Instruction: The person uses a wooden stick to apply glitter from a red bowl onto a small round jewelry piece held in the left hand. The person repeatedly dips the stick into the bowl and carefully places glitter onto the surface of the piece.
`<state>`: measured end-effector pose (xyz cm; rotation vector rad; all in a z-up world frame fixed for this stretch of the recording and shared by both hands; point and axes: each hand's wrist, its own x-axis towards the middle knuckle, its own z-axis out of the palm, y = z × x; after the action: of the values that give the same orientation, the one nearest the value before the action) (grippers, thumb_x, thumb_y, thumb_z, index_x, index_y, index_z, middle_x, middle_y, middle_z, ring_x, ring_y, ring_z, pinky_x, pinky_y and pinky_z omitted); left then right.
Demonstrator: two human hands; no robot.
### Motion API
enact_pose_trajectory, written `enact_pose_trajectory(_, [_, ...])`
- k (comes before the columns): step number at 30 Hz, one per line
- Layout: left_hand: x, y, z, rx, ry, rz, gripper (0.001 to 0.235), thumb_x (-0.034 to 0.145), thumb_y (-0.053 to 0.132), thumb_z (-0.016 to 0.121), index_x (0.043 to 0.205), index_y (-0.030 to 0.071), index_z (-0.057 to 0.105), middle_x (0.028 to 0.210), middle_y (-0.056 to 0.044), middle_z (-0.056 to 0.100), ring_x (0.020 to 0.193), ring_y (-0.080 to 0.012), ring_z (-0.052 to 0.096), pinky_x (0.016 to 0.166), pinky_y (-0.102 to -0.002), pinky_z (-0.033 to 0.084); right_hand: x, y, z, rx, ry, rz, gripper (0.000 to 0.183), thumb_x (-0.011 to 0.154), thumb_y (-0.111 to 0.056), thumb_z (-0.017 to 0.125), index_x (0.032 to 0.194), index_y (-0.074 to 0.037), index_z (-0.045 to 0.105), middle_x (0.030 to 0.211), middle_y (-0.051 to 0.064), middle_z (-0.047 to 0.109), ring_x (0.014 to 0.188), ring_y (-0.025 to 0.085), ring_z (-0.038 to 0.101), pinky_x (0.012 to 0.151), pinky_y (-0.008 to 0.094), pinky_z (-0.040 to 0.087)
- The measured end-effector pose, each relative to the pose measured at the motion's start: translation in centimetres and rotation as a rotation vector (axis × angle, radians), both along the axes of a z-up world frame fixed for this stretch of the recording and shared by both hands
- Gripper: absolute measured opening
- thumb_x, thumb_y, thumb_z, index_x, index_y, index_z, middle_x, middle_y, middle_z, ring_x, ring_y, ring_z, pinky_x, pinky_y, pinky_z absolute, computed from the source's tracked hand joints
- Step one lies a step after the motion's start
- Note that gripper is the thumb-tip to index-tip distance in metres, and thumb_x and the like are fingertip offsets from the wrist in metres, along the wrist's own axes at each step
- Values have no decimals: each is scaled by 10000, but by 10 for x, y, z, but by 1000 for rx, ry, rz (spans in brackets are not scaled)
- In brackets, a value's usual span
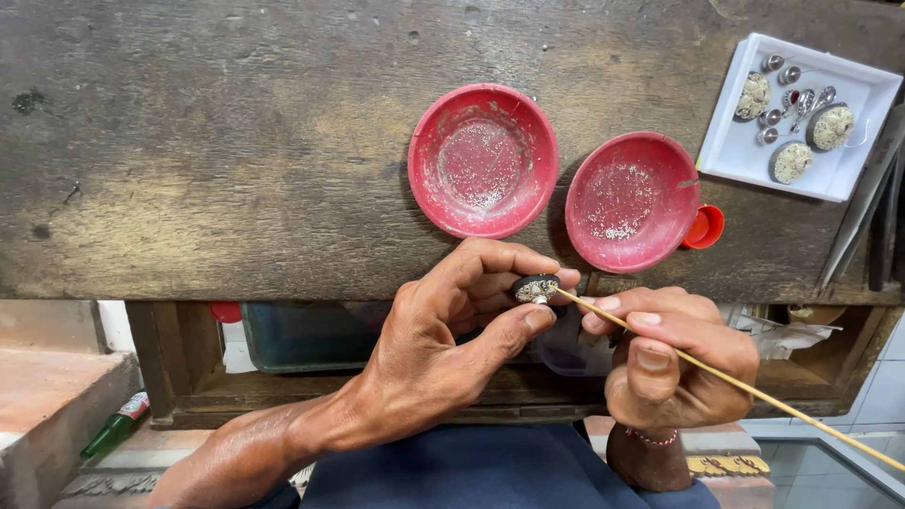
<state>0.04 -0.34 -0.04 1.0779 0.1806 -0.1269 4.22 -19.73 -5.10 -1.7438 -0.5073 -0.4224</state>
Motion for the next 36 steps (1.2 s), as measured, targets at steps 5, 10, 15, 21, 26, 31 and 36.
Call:
enact_pose_trajectory(5, [-1,-1,-1,-3,-4,-1,267,1012,27,617,1266,11,539,1262,-178,719,1166,-192,711,1080,-301,581,-3,-3,0,-10,33,-9,189,1042,-228,571,976,-52,571,806,182,642,598,258,710,595,282,551])
enact_pose_trajectory(10, [-1,-1,-2,1,-10,1,266,1011,22,622,1265,15,541,1263,-173,719,1160,-185,710,1076,-296,582,-4,-1,1,-10,34,-14,199,1035,-219,572,968,-32,572,803,194,640,595,264,707,601,290,556])
enact_pose_trajectory(15, [-2,-2,-4,-18,-7,1,266,1015,25,620,1268,15,536,1267,-174,715,1166,-177,701,1080,-302,583,-2,-4,-1,-25,23,26,176,1043,-205,560,996,-35,566,783,193,633,620,259,721,609,286,563])
enact_pose_trajectory(21, [-2,-2,-3,5,-10,4,273,1013,25,624,1272,23,536,1272,-182,719,1171,-183,708,1076,-294,583,-1,4,6,-62,-11,12,184,1047,-205,564,947,-52,571,691,172,618,627,257,718,604,289,563])
enact_pose_trajectory(26, [-1,-1,-2,20,-18,-2,271,1017,23,620,1274,20,535,1275,-178,714,1173,-183,707,1085,-295,582,2,4,4,-55,-25,29,213,1064,-239,558,951,-59,559,648,164,602,594,269,713,540,302,545])
enact_pose_trajectory(31, [-1,-2,-3,37,-11,-2,268,1015,27,621,1269,21,536,1270,-175,717,1164,-183,713,1079,-296,586,1,2,2,-64,-57,33,232,1069,-227,546,928,-43,545,622,137,575,579,276,709,519,310,535])
enact_pose_trajectory(36, [-1,-2,-2,-5,31,-15,271,1006,37,624,1262,16,539,1268,-175,721,1140,-181,718,1070,-299,588,1,3,1,-18,-44,16,241,1062,-261,562,958,-46,530,707,221,627,552,260,683,531,293,541])
